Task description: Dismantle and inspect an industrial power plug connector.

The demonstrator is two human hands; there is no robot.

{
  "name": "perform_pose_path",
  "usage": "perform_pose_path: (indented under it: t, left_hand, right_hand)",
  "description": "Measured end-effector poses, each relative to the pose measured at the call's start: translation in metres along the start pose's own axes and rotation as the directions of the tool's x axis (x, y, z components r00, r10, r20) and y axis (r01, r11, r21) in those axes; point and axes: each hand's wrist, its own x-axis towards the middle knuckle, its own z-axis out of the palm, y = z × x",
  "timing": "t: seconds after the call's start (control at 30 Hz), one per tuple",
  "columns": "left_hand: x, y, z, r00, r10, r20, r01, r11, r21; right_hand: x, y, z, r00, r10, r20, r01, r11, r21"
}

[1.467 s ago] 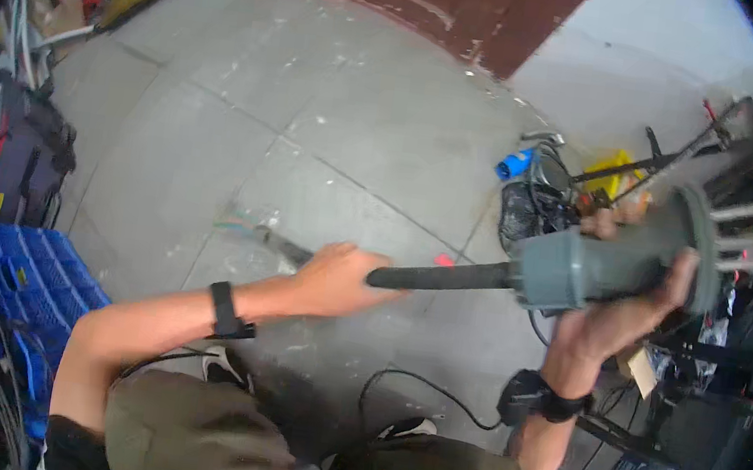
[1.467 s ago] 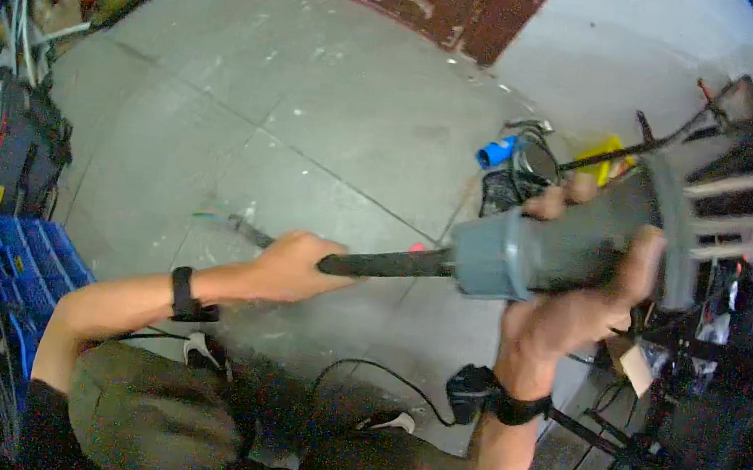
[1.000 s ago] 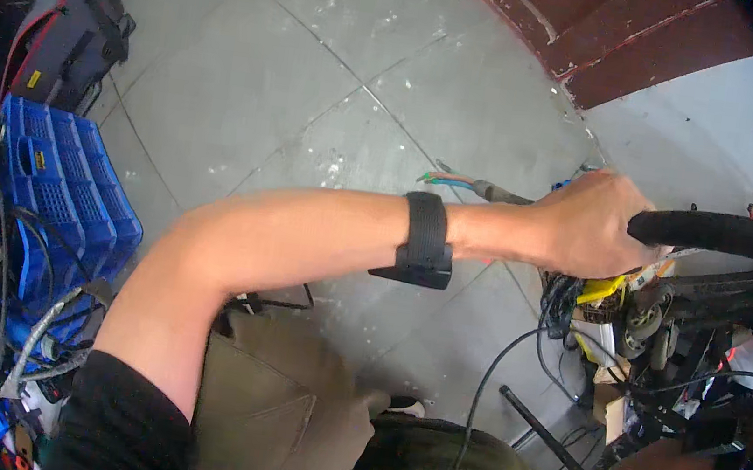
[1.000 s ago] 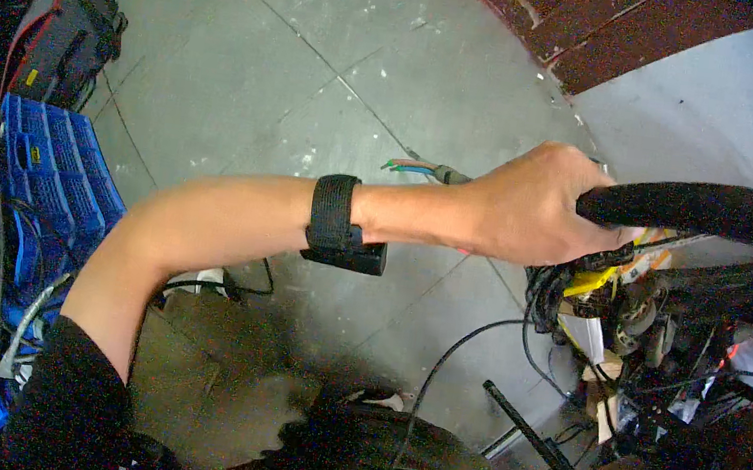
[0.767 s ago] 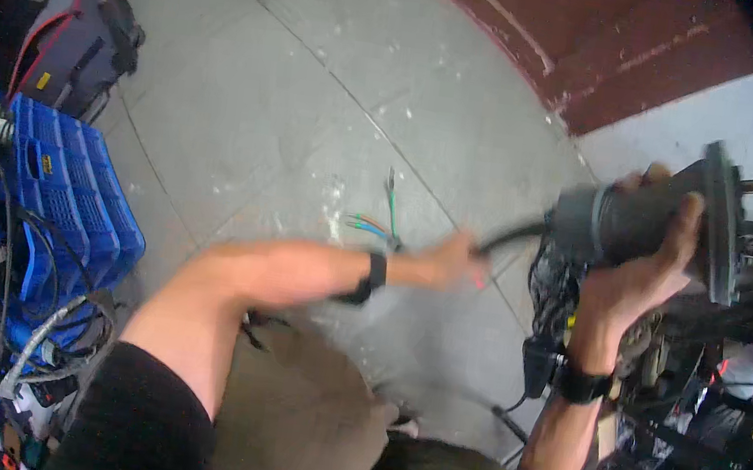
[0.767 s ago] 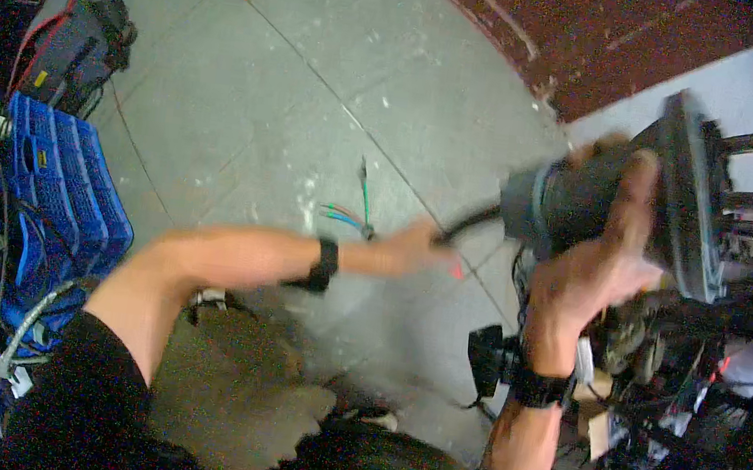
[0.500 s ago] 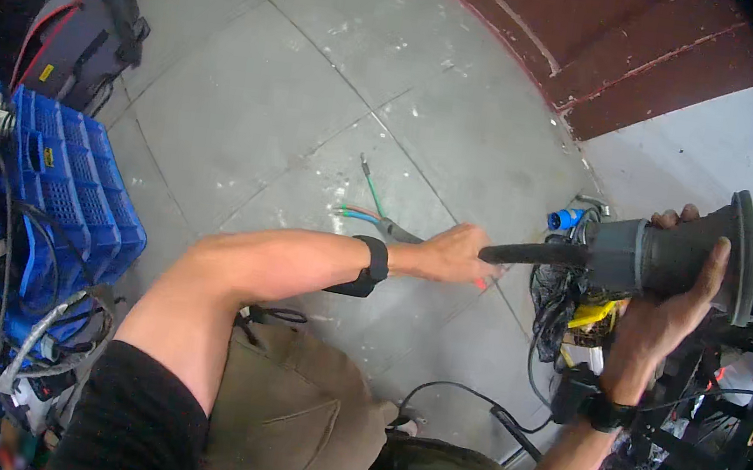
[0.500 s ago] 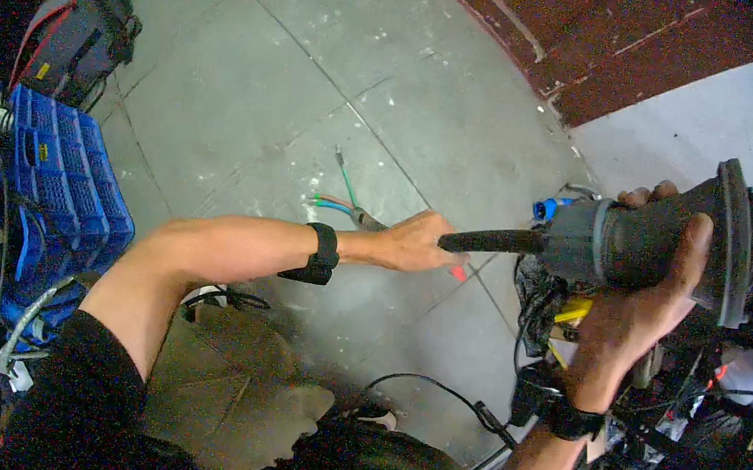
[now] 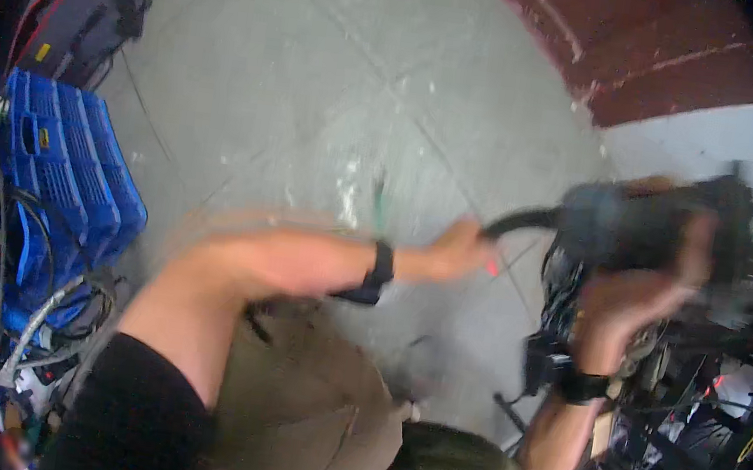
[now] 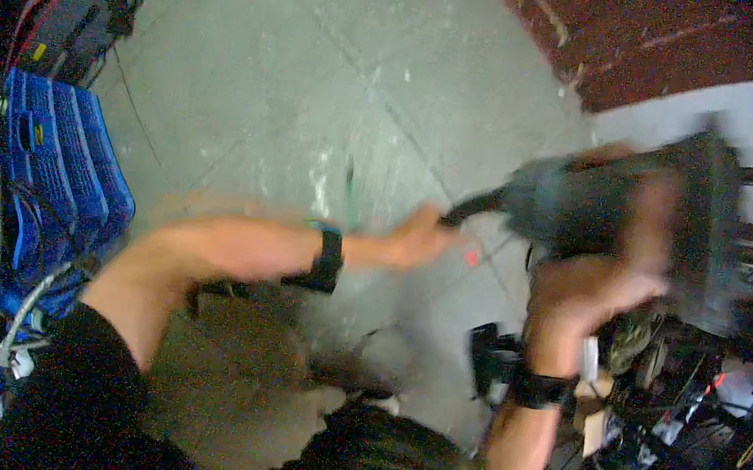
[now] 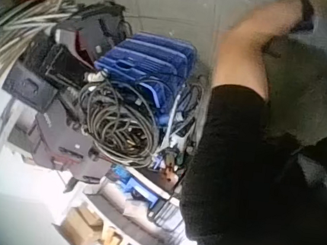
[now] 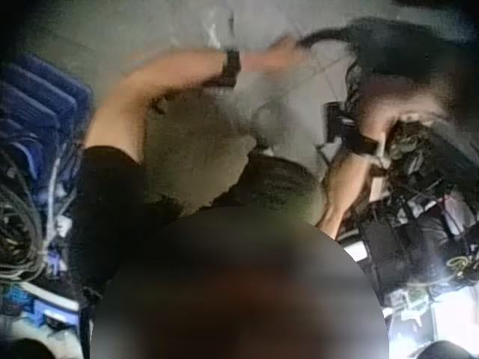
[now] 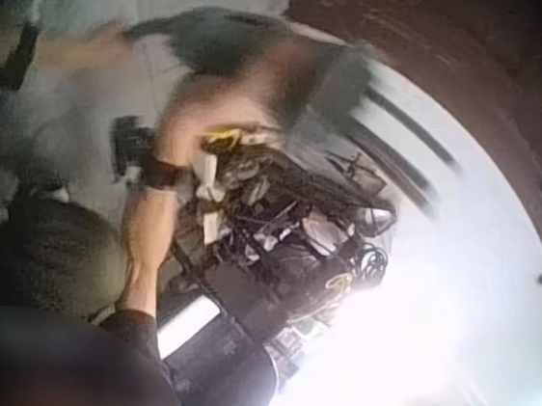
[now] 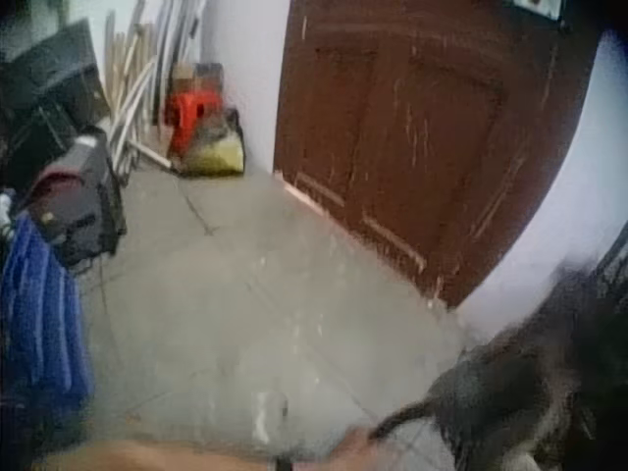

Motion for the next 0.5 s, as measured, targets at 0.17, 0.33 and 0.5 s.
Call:
perform_pose_path:
  t: [0.17,0.33,0.5]
  left_hand:
    - [-0.011,-0.003,-0.002,0.992,-0.082,0.095,0.085,0.996,-0.035]
    - [-0.016,-0.013,-0.013,0.982,0.133,0.135,-0.153,0.977,0.149]
    - [-0.014,0.045,-0.015,0.904,0.412,0.118,-0.427,0.888,0.173]
  right_hand:
    - [0.012,-0.02,-0.004,0.992,0.063,-0.107,-0.045,0.985,0.165]
    - [0.019,-0.019,-0.03,0.987,0.122,-0.108,-0.105,0.984,0.146]
    - [0.044,-0.055,-0.091,0.998,-0.033,0.055,0.024,0.987,0.158]
